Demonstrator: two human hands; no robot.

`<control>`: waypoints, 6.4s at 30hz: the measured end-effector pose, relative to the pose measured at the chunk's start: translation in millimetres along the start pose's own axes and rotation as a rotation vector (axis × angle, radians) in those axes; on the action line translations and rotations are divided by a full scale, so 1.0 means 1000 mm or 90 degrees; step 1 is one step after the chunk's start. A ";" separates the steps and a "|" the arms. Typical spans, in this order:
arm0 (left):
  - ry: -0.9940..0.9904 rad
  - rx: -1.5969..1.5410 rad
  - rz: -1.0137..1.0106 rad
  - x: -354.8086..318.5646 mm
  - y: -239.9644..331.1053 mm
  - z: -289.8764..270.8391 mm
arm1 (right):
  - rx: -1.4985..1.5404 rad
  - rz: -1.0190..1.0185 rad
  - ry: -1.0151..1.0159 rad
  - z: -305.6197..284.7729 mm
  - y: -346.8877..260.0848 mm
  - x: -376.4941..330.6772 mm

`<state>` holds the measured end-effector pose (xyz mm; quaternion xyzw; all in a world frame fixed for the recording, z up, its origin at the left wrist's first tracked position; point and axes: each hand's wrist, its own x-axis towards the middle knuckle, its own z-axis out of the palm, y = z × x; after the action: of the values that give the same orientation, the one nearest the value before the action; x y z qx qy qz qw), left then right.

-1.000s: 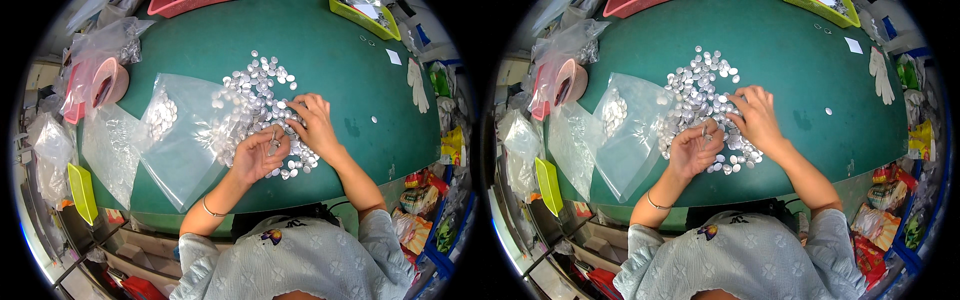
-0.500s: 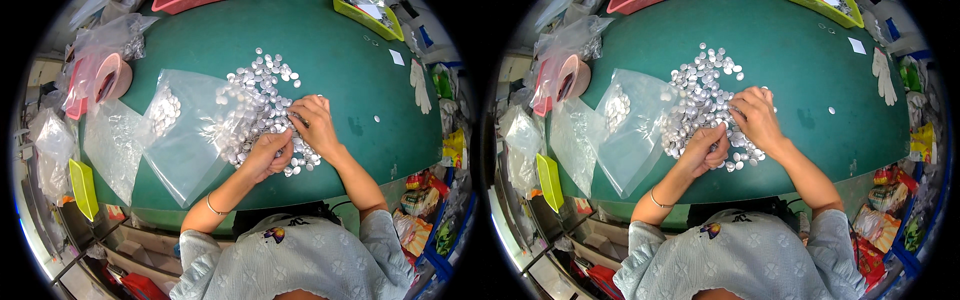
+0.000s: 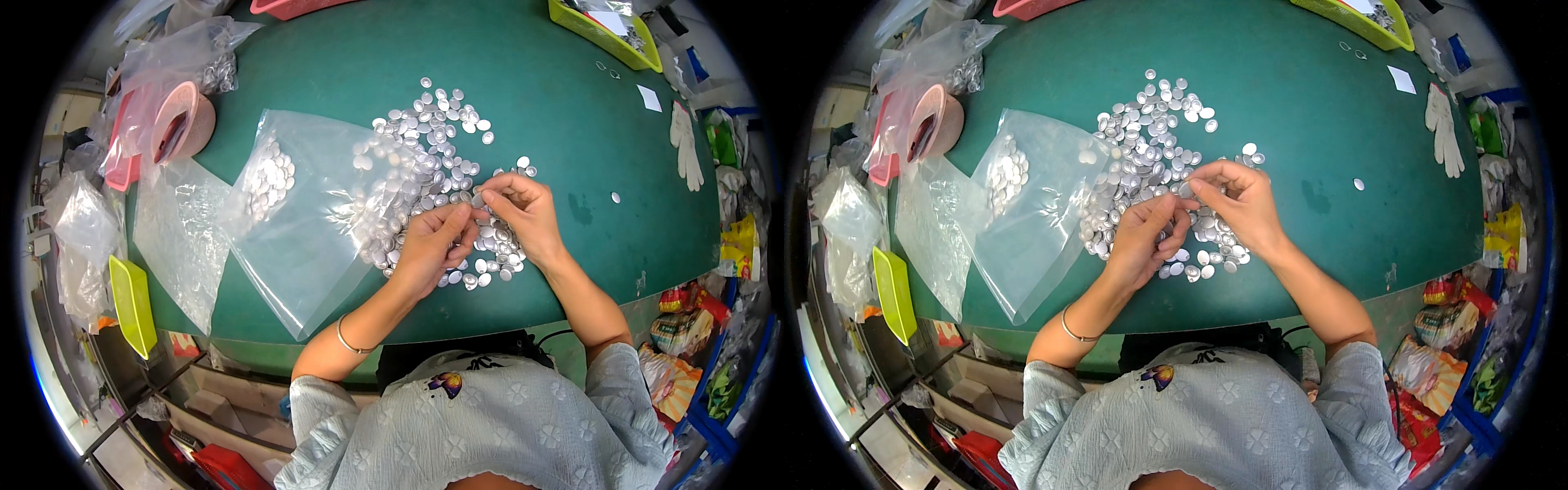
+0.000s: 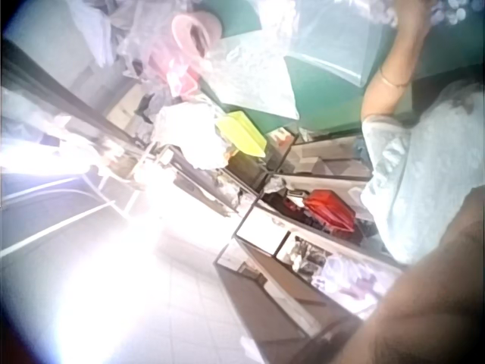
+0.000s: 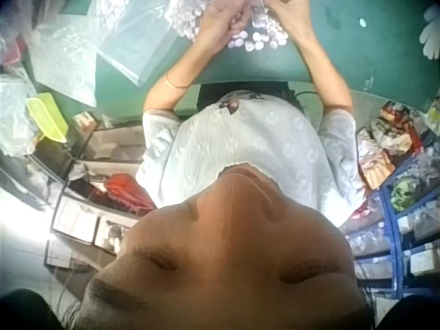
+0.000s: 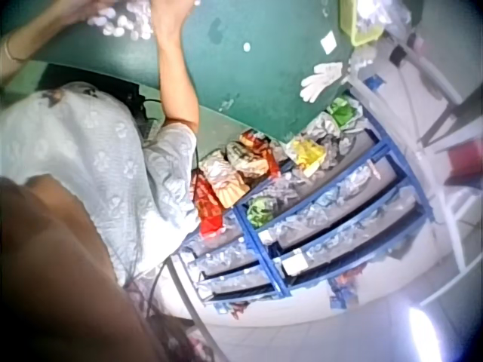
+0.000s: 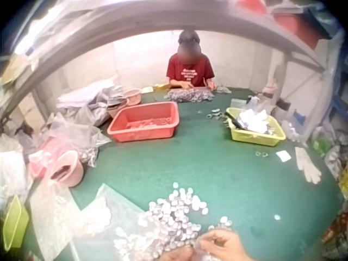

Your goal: The person unpacks a large plastic bag containing small silver discs and pours them onto a green table. They then pick up the discs one by one, inspect them, and place them into a pile. The person occasionally moves a yellow basket and handles other plastic bags during the process.

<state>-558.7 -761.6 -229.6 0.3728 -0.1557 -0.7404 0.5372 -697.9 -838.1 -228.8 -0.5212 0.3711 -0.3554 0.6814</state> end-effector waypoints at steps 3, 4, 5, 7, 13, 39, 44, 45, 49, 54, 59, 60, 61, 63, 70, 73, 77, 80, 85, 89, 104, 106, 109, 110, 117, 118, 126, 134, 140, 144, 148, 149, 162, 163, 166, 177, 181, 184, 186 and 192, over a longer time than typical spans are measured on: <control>0.005 0.040 0.027 0.000 -0.002 -0.002 | -0.079 -0.080 -0.020 -0.005 0.005 0.001; 0.004 0.052 0.041 0.000 -0.003 -0.002 | -0.082 -0.064 -0.025 -0.006 0.004 0.001; 0.003 0.064 0.055 0.000 -0.003 -0.003 | -0.086 -0.048 -0.031 -0.006 0.002 0.001; 0.003 0.077 0.076 0.000 -0.003 -0.003 | -0.063 -0.018 -0.043 -0.006 -0.001 -0.001; 0.015 0.051 0.083 -0.001 -0.001 0.000 | 0.034 0.048 -0.101 -0.007 -0.002 -0.003; -0.176 -0.183 0.091 0.002 0.000 -0.014 | -0.592 -0.201 0.124 -0.049 -0.026 0.022; -0.105 -0.157 0.071 0.002 0.001 -0.011 | -0.670 -0.210 -0.022 -0.059 -0.028 0.020; -0.107 -0.157 0.071 0.001 0.002 -0.008 | -0.684 -0.191 -0.043 -0.059 -0.027 0.018; -0.117 -0.161 0.054 -0.001 0.003 -0.008 | -0.695 -0.147 -0.078 -0.061 -0.023 0.020; -0.055 -0.087 0.058 -0.001 0.001 -0.002 | -0.469 -0.011 0.001 -0.058 -0.025 0.020; -0.025 0.003 0.058 -0.001 0.000 0.001 | -0.068 0.052 -0.029 -0.043 -0.023 0.016; -0.010 0.031 0.062 0.000 -0.001 0.002 | -0.043 0.066 -0.039 -0.039 -0.023 0.014; 0.007 0.061 0.066 0.000 -0.002 0.001 | -0.017 0.081 -0.050 -0.034 -0.022 0.012; 0.036 0.105 0.073 0.000 -0.003 0.002 | 0.035 0.109 -0.072 -0.026 -0.019 0.007; 0.083 0.156 0.088 -0.002 -0.007 0.000 | 0.053 0.118 -0.126 -0.011 -0.021 0.001; 0.071 0.107 0.086 -0.002 -0.006 0.000 | 0.045 0.118 -0.157 -0.012 -0.025 0.000; -0.117 -0.148 0.024 -0.001 0.001 -0.008 | -0.072 0.045 -0.125 -0.021 -0.021 0.001; -0.132 -0.121 0.045 -0.003 0.005 -0.004 | -0.312 -0.045 -0.012 -0.036 -0.023 0.010; -0.170 -0.194 0.038 -0.001 0.000 -0.011 | -0.627 -0.225 -0.040 -0.044 -0.023 0.014; -0.135 -0.165 0.028 -0.003 0.002 -0.010 | -0.720 -0.250 -0.057 -0.044 -0.020 0.014; 0.024 0.114 0.038 -0.002 -0.003 0.004 | 0.015 0.128 -0.131 -0.019 -0.019 0.003; 0.053 0.129 0.070 -0.003 -0.005 0.005 | -0.017 0.116 -0.151 -0.017 -0.016 0.000; 0.075 0.144 0.119 -0.003 -0.006 0.006 | -0.029 0.104 -0.169 -0.011 -0.020 -0.002; 0.078 0.148 0.135 -0.003 -0.006 0.005 | -0.022 0.097 -0.175 -0.010 -0.020 -0.003; 0.061 0.100 0.103 -0.002 -0.004 0.002 | -0.033 0.099 -0.210 -0.017 -0.021 -0.001; 0.046 0.090 0.105 -0.002 -0.004 0.002 | -0.019 0.098 -0.209 -0.017 -0.021 -0.001; -0.150 -0.082 0.084 -0.002 0.003 -0.006 | 0.231 0.188 -0.262 -0.028 -0.020 0.002; 0.036 0.231 0.307 0.000 -0.007 0.007 | 0.278 0.296 -0.280 -0.021 -0.020 0.000; 0.053 0.271 0.261 -0.003 -0.007 0.002 | 0.264 0.315 -0.300 -0.021 -0.016 -0.003; 0.078 0.167 0.146 -0.006 -0.005 0.002 | 0.104 0.248 -0.299 -0.020 -0.015 -0.004; 0.044 0.067 0.120 -0.005 -0.004 0.003 | -0.093 0.161 -0.155 -0.021 -0.033 0.001; 0.031 0.054 0.115 -0.004 -0.002 0.003 | -0.160 0.093 -0.096 -0.023 -0.032 0.003; 0.002 -0.043 0.122 -0.004 -0.001 0.000 | -0.653 -0.153 -0.121 -0.037 -0.025 0.010; -0.020 -0.050 0.121 -0.005 0.000 -0.001 | -0.650 -0.155 -0.117 -0.037 -0.024 0.009; -0.059 -0.029 0.085 -0.003 0.000 -0.005 | -0.640 -0.219 -0.089 -0.032 -0.021 0.010; 0.010 0.036 0.065 -0.001 -0.005 0.001 | -0.470 -0.345 -0.113 -0.018 -0.024 0.007; 0.007 0.055 0.072 -0.002 -0.007 0.001 | -0.509 -0.469 -0.151 -0.013 -0.026 0.002; 0.007 0.068 0.087 -0.002 -0.007 -0.001 | -0.440 -0.403 -0.182 -0.012 -0.032 0.002; 0.010 0.067 0.095 -0.002 -0.007 -0.001 | -0.378 -0.323 -0.168 -0.013 -0.033 0.002; 0.030 0.069 0.085 -0.003 -0.002 0.001 | -0.542 -0.154 -0.072 -0.036 -0.035 0.010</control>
<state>-560.3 -758.4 -229.7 0.4077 -0.2075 -0.6843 0.5678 -728.1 -870.2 -202.2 -0.8137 0.3828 -0.2189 0.3787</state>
